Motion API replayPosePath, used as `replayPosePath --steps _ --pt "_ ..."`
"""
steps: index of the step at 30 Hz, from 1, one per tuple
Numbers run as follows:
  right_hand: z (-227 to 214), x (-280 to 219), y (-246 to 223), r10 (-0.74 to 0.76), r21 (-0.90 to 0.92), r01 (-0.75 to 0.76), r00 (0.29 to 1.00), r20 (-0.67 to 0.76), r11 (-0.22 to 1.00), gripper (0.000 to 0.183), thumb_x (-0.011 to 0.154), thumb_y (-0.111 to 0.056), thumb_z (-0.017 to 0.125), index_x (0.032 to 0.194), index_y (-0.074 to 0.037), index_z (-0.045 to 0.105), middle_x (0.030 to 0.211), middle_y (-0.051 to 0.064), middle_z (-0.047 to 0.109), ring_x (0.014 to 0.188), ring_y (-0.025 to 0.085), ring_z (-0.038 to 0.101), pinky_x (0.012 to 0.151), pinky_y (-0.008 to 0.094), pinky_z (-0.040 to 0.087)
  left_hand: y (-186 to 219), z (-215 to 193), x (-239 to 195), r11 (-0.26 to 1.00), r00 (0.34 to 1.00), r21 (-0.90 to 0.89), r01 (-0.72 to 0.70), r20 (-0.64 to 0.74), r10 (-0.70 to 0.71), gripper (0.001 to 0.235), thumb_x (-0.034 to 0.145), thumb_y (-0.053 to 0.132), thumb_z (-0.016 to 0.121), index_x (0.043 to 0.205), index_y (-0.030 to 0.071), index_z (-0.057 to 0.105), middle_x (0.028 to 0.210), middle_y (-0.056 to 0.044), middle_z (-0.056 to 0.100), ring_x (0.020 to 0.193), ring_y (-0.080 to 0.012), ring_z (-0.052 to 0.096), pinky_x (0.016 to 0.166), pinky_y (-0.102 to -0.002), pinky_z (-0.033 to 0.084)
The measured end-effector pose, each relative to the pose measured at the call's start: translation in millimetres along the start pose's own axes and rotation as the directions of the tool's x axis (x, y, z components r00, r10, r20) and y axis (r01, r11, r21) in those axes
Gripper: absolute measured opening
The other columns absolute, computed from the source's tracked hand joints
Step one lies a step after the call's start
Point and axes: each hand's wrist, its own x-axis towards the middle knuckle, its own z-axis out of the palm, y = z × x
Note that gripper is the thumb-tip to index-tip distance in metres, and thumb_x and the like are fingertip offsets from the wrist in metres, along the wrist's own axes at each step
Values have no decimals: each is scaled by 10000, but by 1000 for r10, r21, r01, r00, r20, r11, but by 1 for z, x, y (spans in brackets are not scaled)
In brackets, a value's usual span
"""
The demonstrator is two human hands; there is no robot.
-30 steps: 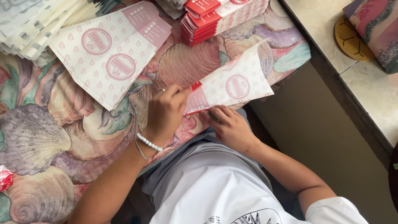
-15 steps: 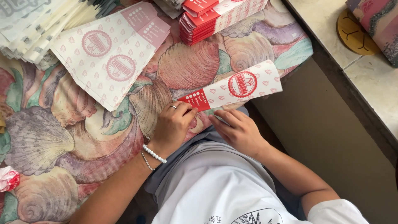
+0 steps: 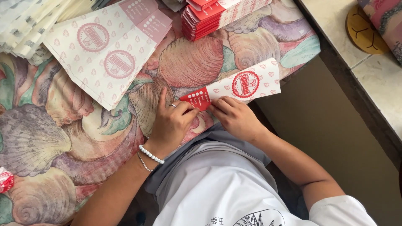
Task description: Manually folding paper food wrappers along pre-marked lines and stacking them on a table.
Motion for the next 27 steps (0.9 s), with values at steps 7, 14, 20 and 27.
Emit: replayPosePath --steps 7,14,20,27 --pt "-23 -8 14 -27 -83 33 997 72 996 218 1056 -55 469 1047 -18 683 950 135 623 870 290 655 754 356 549 16 -10 2 988 997 132 -74 6 73 145 924 113 688 1039 131 774 837 -55 665 874 -250 736 1144 -709 311" --pt "-24 -8 21 -87 -69 91 994 64 993 155 1039 -21 539 1019 13 689 948 169 633 857 301 658 777 366 562 12 -10 6 980 991 146 -137 28 134 157 926 118 676 1044 100 776 816 -75 648 891 -281 733 1121 -731 330" --pt "-21 -4 34 -86 -26 88 994 67 996 160 1032 -2 536 995 28 688 937 172 624 858 302 657 764 382 567 2 -2 12 978 993 171 -116 23 114 126 937 103 686 1030 72 764 828 -89 646 933 -282 703 1107 -687 362" --pt "-31 -7 39 -45 -59 52 993 109 997 132 1039 -62 572 998 -31 694 917 115 615 873 281 657 764 354 560 5 3 0 960 987 229 -163 29 160 204 932 105 640 1096 48 749 923 -135 674 919 -276 688 1082 -527 485"
